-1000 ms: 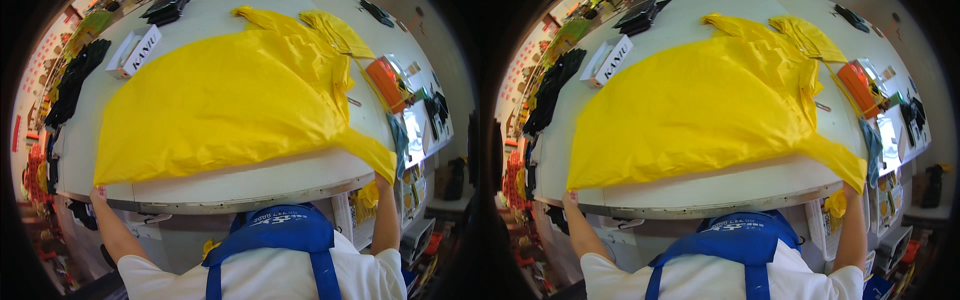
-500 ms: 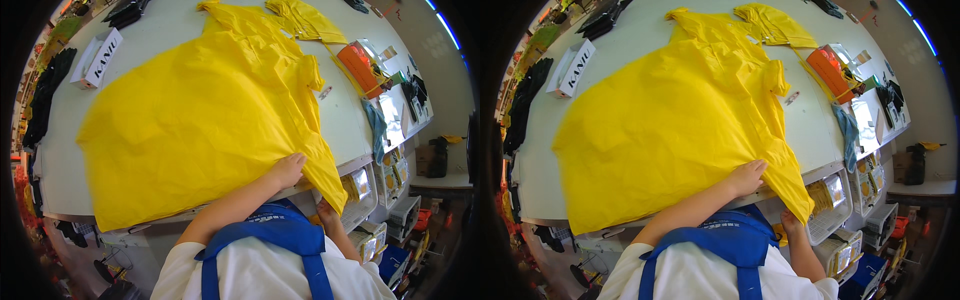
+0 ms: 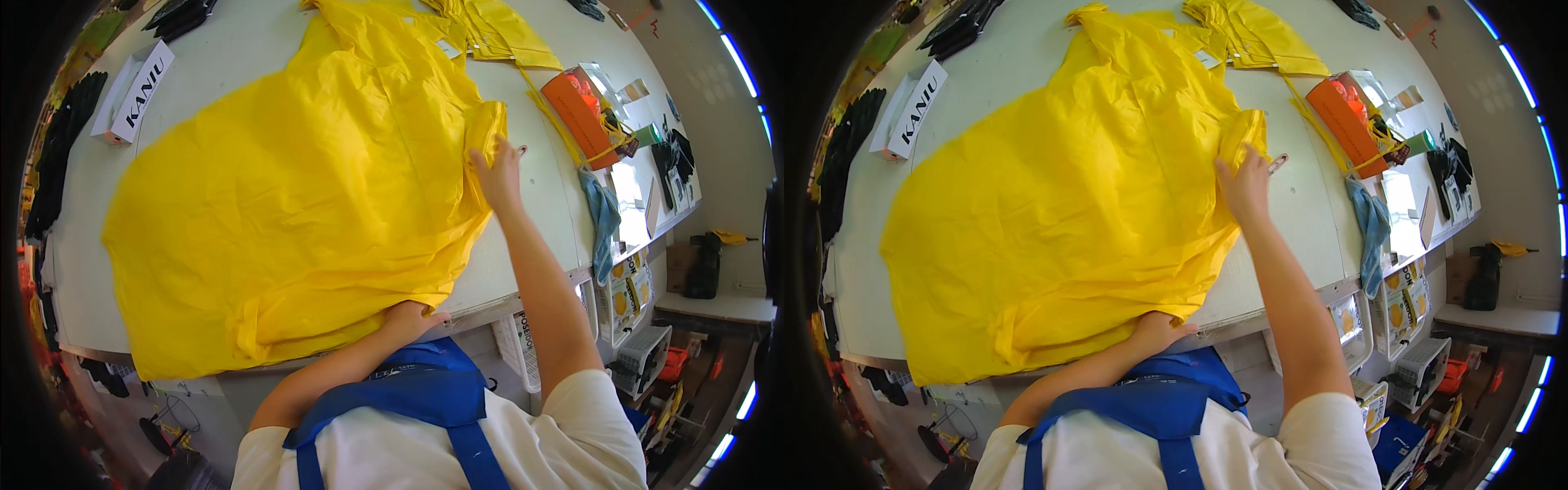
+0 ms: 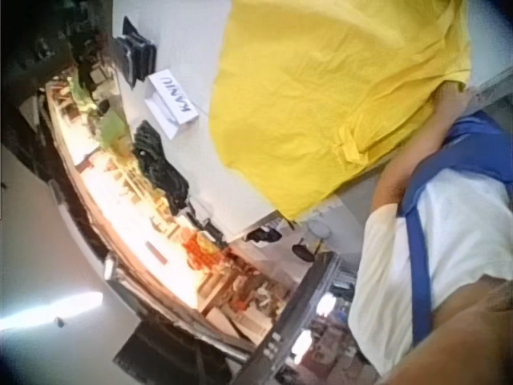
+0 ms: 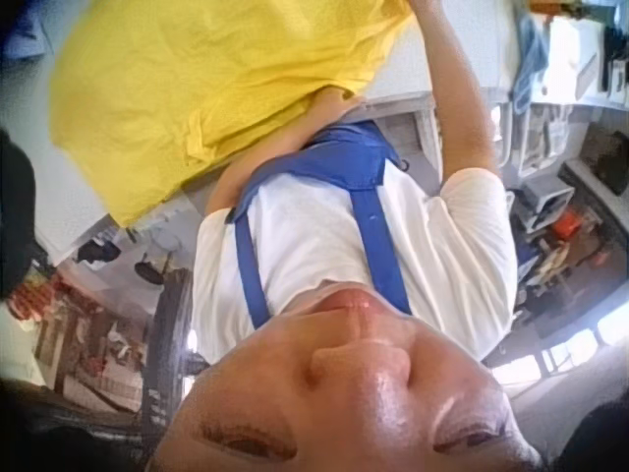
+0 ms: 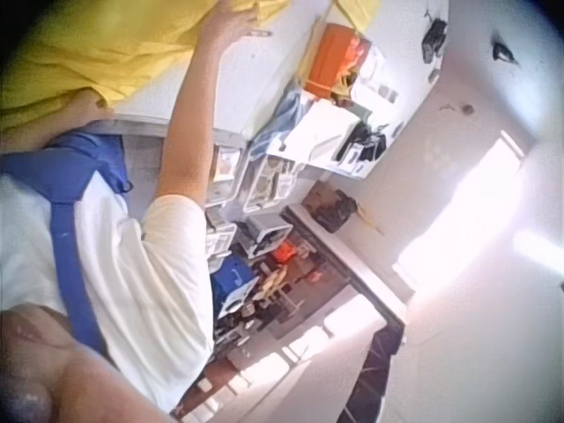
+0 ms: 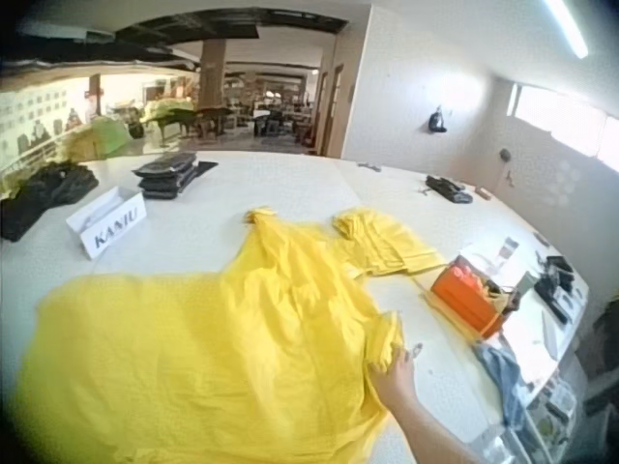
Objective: The person folds a yellow raincoat on a white table, smoothing and aligning the fabric, then folding it into a compact bundle. The person uses a small cutting tool to trim a loose thread from the garment. The folded raincoat is placed into a white plastic basket.
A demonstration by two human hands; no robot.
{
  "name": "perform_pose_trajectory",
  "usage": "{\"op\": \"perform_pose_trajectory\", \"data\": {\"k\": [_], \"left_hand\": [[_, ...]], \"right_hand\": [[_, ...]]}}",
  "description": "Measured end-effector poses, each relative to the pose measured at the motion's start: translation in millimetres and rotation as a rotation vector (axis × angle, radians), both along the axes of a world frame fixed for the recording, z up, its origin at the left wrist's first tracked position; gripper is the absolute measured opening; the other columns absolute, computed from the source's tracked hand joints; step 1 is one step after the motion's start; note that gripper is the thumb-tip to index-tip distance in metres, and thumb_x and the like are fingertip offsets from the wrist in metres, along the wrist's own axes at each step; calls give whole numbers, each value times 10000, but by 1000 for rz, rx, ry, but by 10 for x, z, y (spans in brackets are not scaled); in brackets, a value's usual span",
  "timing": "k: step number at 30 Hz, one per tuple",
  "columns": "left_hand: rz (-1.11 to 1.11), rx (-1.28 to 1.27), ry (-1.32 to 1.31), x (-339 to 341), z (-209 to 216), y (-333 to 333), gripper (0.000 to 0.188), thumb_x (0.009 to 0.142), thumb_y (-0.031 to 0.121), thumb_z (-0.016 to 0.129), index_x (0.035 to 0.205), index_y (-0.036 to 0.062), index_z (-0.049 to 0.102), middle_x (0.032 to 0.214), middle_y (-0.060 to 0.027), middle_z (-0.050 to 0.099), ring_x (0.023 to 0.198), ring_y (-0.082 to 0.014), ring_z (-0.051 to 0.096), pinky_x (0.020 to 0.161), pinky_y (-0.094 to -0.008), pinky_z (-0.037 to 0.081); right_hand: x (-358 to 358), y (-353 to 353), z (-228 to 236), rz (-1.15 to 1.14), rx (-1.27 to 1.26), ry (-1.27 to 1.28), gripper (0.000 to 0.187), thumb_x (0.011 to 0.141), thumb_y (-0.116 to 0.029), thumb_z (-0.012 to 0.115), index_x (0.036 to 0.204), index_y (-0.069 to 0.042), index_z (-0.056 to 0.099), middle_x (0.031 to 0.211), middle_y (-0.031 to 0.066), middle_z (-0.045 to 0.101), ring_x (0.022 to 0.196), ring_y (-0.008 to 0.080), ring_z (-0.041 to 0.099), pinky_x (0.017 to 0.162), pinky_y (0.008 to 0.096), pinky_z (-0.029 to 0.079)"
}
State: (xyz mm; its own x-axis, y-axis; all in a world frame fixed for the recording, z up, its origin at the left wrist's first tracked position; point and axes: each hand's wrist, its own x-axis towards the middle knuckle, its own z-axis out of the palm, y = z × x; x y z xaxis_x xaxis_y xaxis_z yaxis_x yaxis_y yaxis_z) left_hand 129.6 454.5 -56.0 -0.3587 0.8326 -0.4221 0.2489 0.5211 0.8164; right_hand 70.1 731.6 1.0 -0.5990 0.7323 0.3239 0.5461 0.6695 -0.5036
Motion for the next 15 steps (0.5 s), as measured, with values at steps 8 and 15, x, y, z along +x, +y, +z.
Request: {"op": "perform_pose_trajectory", "data": {"k": [8, 15], "left_hand": [[47, 181, -82, -95, -201, -354, 457, 842, 324, 603, 1210, 57, 562, 1213, -180, 571, 1112, -351, 529, 953, -382, 406], [-139, 21, -142, -110, 115, -351, 465, 865, 316, 581, 1251, 62, 532, 1236, -157, 553, 1147, -326, 505, 991, -370, 374]], "right_hand": [[42, 1130, 501, 57, -750, -207, 576, 758, -4, 565, 1302, -163, 466, 942, 116, 618, 846, 191, 626, 708, 286, 512], [694, 1695, -476, 24, -17, -813, 470, 852, -190, 595, 1296, -139, 448, 1206, 173, 517, 1089, 350, 517, 915, 450, 416]]}}
